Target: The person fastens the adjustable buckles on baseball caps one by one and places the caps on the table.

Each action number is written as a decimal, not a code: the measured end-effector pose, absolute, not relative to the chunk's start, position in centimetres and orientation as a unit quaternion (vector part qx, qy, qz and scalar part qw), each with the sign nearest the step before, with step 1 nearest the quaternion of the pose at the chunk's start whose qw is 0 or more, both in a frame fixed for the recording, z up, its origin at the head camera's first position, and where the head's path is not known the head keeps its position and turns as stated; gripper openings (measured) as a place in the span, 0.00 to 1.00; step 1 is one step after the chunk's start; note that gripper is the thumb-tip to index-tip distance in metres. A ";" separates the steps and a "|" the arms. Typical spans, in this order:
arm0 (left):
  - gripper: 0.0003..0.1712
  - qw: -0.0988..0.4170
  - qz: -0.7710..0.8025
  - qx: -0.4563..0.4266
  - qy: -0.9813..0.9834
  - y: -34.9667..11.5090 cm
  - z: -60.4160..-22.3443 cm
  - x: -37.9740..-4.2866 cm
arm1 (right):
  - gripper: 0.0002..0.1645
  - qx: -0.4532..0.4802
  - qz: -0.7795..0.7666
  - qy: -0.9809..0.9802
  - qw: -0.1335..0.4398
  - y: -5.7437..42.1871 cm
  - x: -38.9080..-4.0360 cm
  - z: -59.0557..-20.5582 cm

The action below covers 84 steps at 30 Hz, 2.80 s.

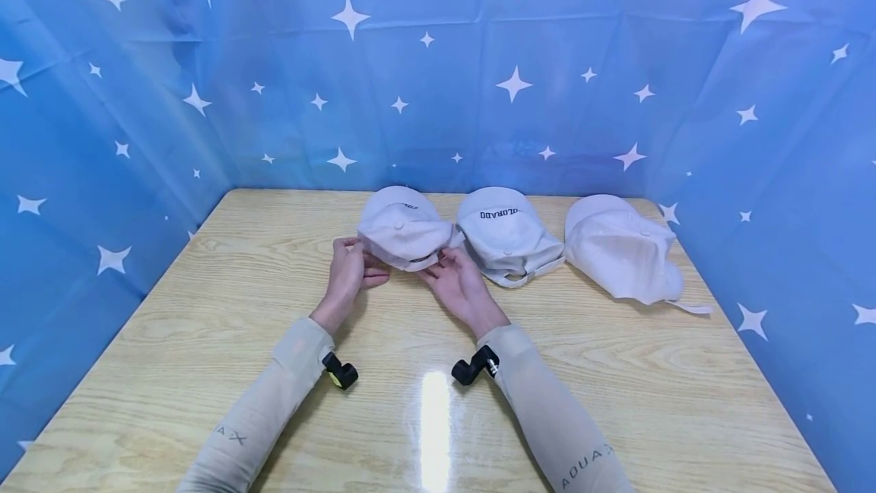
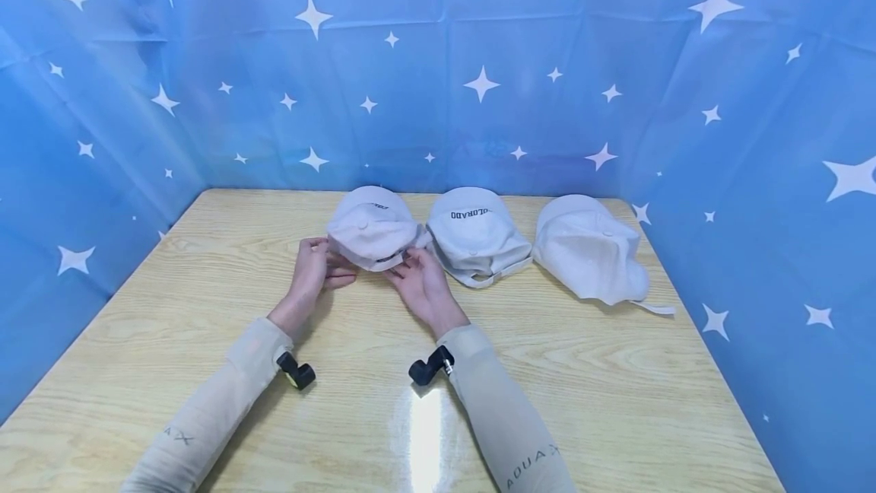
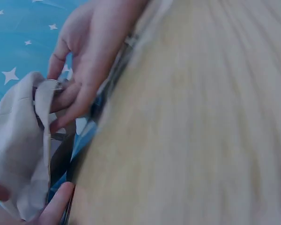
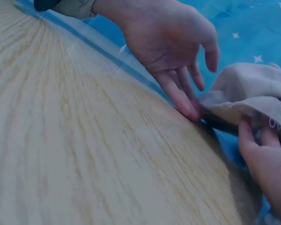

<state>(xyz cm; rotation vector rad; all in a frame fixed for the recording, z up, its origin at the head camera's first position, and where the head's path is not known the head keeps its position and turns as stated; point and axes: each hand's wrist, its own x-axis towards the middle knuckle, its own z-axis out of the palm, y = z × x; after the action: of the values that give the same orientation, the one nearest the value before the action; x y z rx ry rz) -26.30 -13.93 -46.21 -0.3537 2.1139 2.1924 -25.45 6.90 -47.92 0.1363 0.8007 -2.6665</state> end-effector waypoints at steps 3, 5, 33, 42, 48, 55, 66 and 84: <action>0.30 0.061 0.777 -0.124 0.614 -14.0 -46.1 -26.5 | 0.08 0.034 -0.937 0.295 0.184 6.8 -25.4 -47.9; 0.34 0.066 0.816 -0.137 0.558 -14.1 -46.1 -26.6 | 0.13 0.031 -0.935 0.300 0.184 6.8 -25.5 -47.9; 0.25 0.088 0.888 -0.140 0.430 -15.3 -46.5 -27.4 | 0.29 0.080 -0.933 0.322 0.139 6.9 -26.1 -48.0; 0.28 0.034 0.842 -0.134 0.521 -15.8 -46.1 -27.9 | 0.43 0.100 -0.847 0.505 0.129 7.5 -26.3 -45.9; 0.34 0.007 0.746 -0.130 0.653 -16.1 -45.8 -27.6 | 0.44 0.063 -0.776 0.606 0.164 7.5 -25.5 -43.8; 0.32 -0.010 0.712 -0.122 0.692 -17.1 -45.9 -27.5 | 0.41 0.020 -0.772 0.604 0.195 7.2 -25.4 -43.9; 0.31 -0.019 0.691 -0.127 0.711 -17.6 -45.6 -27.7 | 0.41 -0.025 -0.716 0.664 0.214 7.3 -25.0 -43.7; 0.36 -0.036 0.626 -0.108 0.772 -17.2 -45.4 -27.5 | 0.34 -0.086 -0.642 0.738 0.191 12.6 -22.4 -40.5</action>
<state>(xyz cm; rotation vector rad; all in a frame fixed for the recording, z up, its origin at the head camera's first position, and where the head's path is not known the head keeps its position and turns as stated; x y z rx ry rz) -27.48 -17.24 -45.36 -0.3481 2.4819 2.0114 -22.36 12.58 -40.54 -0.2407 2.0728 -1.8036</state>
